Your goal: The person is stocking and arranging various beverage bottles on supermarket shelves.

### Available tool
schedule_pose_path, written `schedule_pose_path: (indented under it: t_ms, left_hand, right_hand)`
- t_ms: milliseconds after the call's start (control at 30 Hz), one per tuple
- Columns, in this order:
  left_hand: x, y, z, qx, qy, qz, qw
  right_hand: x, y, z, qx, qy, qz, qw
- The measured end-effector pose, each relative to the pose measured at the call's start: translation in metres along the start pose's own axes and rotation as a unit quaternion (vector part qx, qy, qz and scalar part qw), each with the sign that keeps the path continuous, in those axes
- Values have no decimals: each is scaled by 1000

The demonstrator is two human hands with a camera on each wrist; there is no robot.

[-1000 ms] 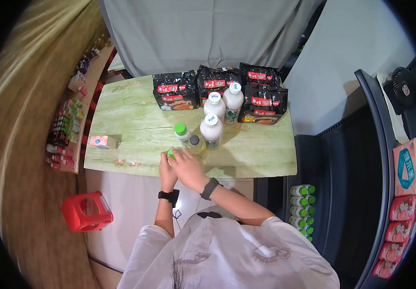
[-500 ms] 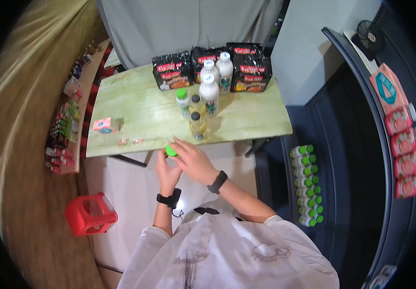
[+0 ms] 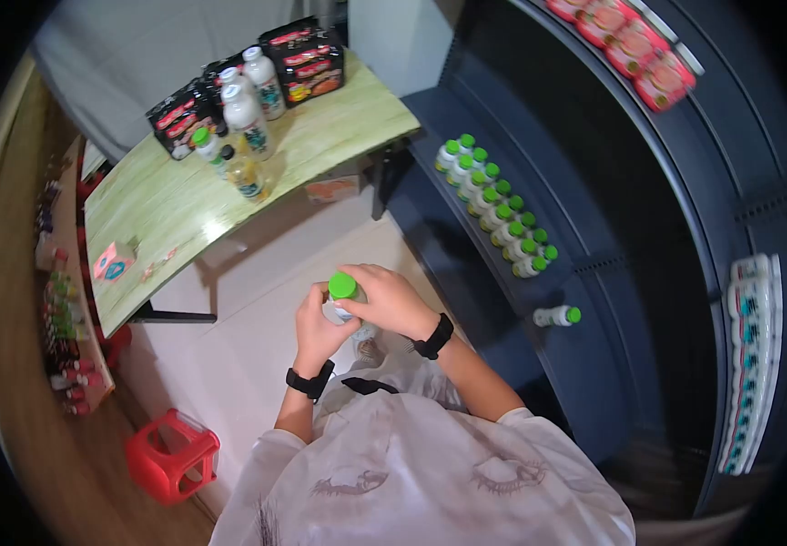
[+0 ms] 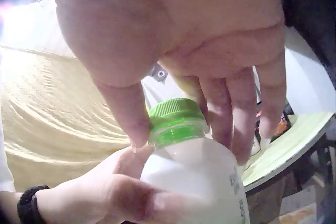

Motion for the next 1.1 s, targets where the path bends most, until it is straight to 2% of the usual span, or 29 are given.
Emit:
schedule_pose_path:
  t_ms: [167, 267, 467, 667, 767, 900, 933, 1033, 1100]
  left_hand:
    - [27, -52, 13, -81, -53, -16, 995]
    - [50, -83, 18, -110, -78, -24, 991]
    - [96, -159, 28, -157, -138, -11, 978]
    - [146, -253, 34, -251, -170, 47, 952]
    - [177, -295, 28, -275, -194, 63, 940]
    - [213, -346, 14, -276, -223, 70, 932]
    - [222, -359, 12, -310, -208, 88, 923]
    - [239, -398, 1, -348, -230, 137, 898]
    - [246, -421, -5, -370, -232, 124, 891]
  right_hand:
    - [13, 25, 60, 8, -105, 33, 994]
    - [23, 43, 98, 52, -120, 63, 989]
    - [58, 89, 177, 101, -145, 36, 984]
    - [92, 152, 261, 164, -236, 52, 956]
    - [104, 187, 293, 205, -256, 50, 943]
    - [126, 234, 324, 270, -236, 76, 931]
    - [134, 244, 331, 284, -246, 87, 923]
    - [160, 268, 350, 287, -281, 198, 894]
    - [179, 280, 358, 318, -259, 206, 888]
Point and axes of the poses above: each hand's wrist, its own z-axis away from the middle knuckle, its own y-axis out of the back of the hand, x = y × z, the point moved 4 cm from there along -z, towards the middle knuckle, and after that the axes turned 5 degrees about -x, right-handed, at the moved point
